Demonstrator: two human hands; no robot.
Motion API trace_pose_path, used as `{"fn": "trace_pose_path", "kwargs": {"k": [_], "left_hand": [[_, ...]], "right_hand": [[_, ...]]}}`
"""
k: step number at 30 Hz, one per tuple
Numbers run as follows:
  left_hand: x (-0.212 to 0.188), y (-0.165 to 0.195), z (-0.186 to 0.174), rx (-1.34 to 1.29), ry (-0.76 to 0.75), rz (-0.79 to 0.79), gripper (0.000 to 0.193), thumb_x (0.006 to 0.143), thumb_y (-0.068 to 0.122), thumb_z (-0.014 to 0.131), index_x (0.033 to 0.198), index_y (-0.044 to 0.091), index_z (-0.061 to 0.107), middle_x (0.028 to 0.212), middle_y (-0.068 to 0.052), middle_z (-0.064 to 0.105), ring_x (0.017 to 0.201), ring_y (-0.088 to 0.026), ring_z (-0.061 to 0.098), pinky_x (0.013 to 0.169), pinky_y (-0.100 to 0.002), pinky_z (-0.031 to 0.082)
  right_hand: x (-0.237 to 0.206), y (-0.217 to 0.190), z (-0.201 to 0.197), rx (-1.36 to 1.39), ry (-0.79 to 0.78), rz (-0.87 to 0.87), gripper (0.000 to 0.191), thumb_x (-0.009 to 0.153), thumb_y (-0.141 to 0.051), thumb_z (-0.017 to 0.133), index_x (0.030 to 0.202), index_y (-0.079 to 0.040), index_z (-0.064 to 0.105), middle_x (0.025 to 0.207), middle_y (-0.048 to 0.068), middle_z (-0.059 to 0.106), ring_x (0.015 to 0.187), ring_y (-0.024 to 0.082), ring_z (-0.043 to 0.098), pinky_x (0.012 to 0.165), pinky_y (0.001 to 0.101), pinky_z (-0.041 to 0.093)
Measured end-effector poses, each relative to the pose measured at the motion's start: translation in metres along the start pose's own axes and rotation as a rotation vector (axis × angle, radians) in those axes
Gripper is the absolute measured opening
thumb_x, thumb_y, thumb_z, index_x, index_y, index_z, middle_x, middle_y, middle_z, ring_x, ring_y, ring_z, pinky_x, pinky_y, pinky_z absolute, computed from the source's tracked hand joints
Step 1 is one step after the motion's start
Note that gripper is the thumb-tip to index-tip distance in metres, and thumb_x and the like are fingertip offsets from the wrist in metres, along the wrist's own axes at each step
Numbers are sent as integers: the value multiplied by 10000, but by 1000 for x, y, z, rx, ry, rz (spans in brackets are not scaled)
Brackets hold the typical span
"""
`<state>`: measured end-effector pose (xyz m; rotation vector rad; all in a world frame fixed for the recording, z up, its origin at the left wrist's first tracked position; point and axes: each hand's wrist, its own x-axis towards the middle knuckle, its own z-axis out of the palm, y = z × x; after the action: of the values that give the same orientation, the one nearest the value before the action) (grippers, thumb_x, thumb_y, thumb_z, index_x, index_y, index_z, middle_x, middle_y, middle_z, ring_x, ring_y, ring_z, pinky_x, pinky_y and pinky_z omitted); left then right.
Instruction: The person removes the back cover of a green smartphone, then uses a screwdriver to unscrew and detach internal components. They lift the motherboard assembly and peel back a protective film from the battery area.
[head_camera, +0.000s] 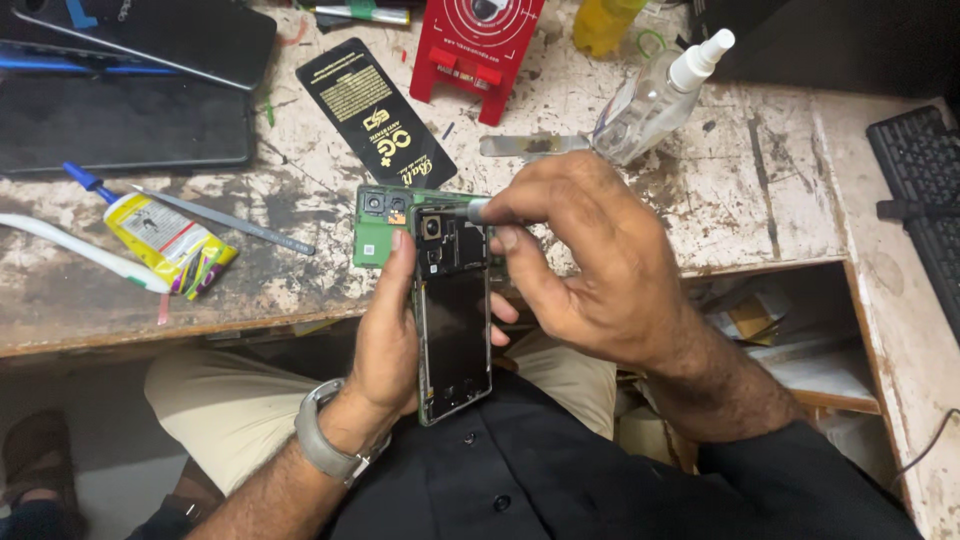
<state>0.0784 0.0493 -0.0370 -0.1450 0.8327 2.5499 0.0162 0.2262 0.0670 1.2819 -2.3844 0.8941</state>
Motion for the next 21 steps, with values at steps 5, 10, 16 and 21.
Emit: {"fn": "trace_pose_path", "kwargs": {"k": [5,10,16,21], "left_hand": [[0,4,7,-78,28,37,844,1041,638,179,1414,-19,557,1137,-144,735,808,-253,705,736,-395,608],[-8,6,9,-78,49,92,892,1035,648,165,1448,-50,535,1174,-201,728,822,-289,721,746,-417,627],[-3,1,8,-84,-17,32,915,1040,680,147,1462,-42,517,957,-257,715,788,-308,733,728,-396,623],[-1,3,7,-118,-21,11,899,1021,699,155,1491,27,524,944,-242,719,778,-296,732,719,-380,621]], "right_hand": [[-13,6,-4,19,26,14,153,997,6,675,1147,-15,654,1078,118,669,1021,191,672,810,286,585],[-25,27,-4,-92,22,51,126,1002,7,647,1127,-5,651,1046,116,677,1000,215,669,862,340,570],[-32,29,18,-123,-125,125,125,959,-15,661,1084,-11,669,956,108,660,914,225,662,818,363,558],[-31,16,2,-140,-84,93,122,975,-28,668,1097,-15,665,998,111,684,941,227,672,844,364,559]]}}
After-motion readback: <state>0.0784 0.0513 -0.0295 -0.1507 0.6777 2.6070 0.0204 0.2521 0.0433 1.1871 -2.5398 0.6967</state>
